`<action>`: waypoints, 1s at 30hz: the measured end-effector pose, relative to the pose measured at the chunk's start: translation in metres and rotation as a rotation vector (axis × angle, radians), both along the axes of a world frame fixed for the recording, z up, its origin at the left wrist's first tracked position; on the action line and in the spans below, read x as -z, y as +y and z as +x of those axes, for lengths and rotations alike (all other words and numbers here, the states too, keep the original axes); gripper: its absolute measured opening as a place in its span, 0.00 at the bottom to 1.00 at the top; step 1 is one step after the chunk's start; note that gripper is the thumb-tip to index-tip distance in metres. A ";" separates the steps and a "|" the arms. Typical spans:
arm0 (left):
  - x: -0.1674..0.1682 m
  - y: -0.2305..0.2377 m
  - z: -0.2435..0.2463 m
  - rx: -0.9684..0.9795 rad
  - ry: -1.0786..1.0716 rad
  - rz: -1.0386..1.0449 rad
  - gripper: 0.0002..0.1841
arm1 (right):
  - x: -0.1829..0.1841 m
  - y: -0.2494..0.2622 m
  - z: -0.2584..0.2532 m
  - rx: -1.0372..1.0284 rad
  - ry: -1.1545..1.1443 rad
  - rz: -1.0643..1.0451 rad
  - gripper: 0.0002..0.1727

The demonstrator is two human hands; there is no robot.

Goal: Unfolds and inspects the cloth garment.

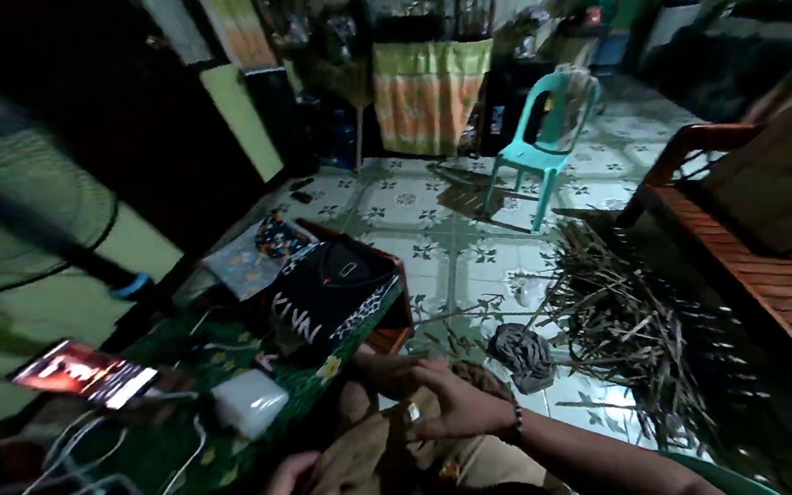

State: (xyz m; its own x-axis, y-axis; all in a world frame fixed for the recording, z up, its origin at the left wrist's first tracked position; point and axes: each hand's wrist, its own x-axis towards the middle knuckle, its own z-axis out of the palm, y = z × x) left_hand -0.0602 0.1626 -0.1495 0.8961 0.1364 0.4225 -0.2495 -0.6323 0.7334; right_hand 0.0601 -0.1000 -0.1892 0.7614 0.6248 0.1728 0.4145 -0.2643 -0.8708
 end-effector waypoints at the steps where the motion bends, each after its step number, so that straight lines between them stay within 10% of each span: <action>1: -0.001 -0.005 0.004 0.017 -0.035 0.015 0.13 | -0.010 0.008 -0.006 -0.073 -0.036 0.006 0.45; 14: -0.013 -0.049 0.005 0.135 -0.066 -0.109 0.23 | -0.046 0.023 -0.034 -0.236 0.008 0.175 0.11; 22: 0.002 -0.045 -0.001 0.062 0.010 -0.107 0.33 | -0.043 0.007 -0.031 -0.129 0.095 0.263 0.08; 30: 0.005 -0.047 -0.006 0.053 0.178 -0.216 0.16 | -0.039 -0.002 -0.035 -0.102 0.055 0.320 0.09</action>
